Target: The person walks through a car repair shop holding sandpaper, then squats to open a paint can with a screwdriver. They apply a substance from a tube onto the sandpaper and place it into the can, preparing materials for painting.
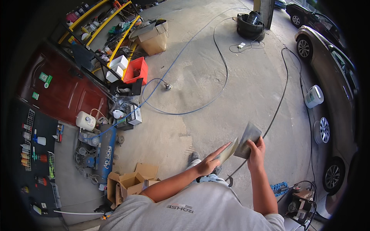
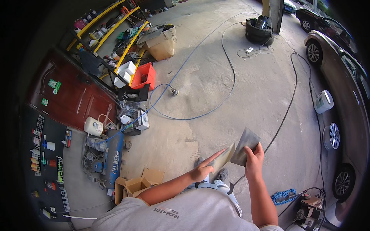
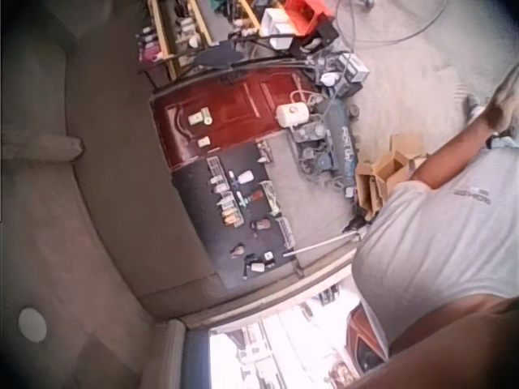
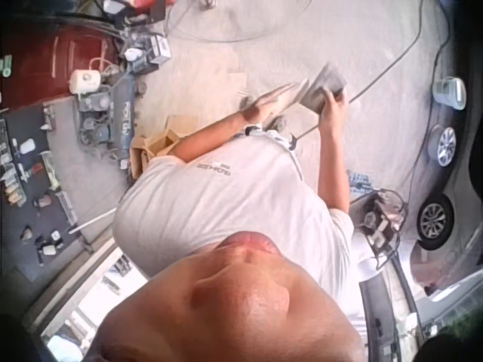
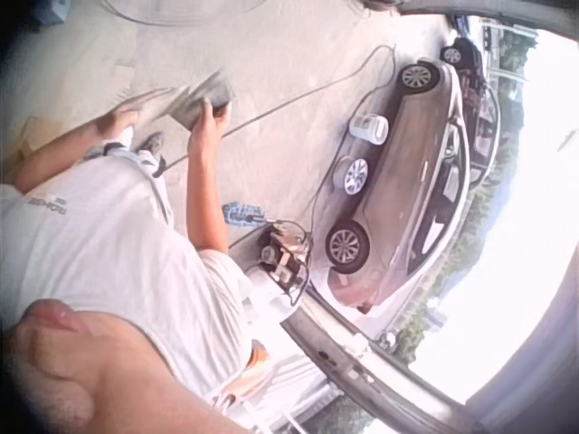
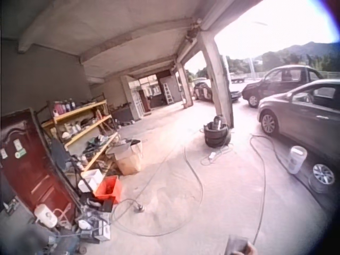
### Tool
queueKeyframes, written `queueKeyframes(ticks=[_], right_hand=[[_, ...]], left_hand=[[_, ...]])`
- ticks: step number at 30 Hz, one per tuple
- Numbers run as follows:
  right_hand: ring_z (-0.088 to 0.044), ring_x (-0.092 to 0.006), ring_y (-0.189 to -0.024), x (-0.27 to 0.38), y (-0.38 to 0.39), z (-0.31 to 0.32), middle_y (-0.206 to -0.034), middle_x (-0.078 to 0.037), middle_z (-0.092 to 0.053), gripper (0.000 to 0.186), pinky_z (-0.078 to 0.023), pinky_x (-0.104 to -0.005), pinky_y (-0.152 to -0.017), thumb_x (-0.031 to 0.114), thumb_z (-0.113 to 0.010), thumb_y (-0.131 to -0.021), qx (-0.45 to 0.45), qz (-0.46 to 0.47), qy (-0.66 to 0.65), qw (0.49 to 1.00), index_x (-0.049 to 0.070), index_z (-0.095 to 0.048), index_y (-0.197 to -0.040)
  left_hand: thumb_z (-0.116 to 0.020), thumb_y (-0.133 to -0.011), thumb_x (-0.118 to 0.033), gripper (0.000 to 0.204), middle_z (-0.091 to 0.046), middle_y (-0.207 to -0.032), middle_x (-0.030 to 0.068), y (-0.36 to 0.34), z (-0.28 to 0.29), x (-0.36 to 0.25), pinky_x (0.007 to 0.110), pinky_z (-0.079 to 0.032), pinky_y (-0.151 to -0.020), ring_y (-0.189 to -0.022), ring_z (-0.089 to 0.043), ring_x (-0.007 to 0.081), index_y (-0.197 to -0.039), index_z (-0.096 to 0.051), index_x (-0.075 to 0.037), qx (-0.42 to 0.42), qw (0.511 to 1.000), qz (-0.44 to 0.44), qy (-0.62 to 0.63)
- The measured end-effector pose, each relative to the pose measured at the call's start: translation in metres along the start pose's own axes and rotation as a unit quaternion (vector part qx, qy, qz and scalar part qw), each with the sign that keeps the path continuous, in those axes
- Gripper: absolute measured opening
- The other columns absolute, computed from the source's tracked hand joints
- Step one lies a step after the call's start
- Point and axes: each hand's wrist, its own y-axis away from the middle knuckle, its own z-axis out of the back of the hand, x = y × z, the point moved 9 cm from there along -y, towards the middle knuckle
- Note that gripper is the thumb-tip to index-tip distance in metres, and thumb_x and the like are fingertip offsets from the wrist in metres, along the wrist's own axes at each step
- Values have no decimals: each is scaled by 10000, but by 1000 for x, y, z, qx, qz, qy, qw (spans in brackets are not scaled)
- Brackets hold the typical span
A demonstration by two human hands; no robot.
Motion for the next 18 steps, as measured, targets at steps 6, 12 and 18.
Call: queueKeyframes(ticks=[6, 12, 18], right_hand=[[-599, -129, -972, 1, -119, -33, -1031, -49, -646, 270, -483, -289, -880, -18, -598, -873, 28, 4, 99, 995, -20, -576, -1142], [-595, -114, -944, 2, -281, -121, -1006, -34, -651, 267, -473, -289, -879, -32, -636, -850, 116, 27, 134, 984, -10, -591, -1112], [-616, -138, -981, 31, -484, -155, -1057, -53, -668, 289, -463, -292, -929, -36, -600, -866, 15, 47, 123, 991, -17, -593, -1155]], left_hand=[[-383, -786, 22, 861, -207, -1661, 153, -117, 64, -6, 355, -132, -1245, -1543, -165, 233, -1611, -143, -29, 83, 988, 30, -124], [-393, -792, -28, 843, -331, -1615, 135, -237, 208, -7, 252, -335, -1081, -1475, -299, 172, -1614, -211, -64, -12, 996, 66, -54], [-395, -796, -26, 824, -292, -1635, 128, -371, 323, -43, 312, -198, -1208, -1512, -242, 212, -1603, -231, -42, 0, 998, 46, 34]])
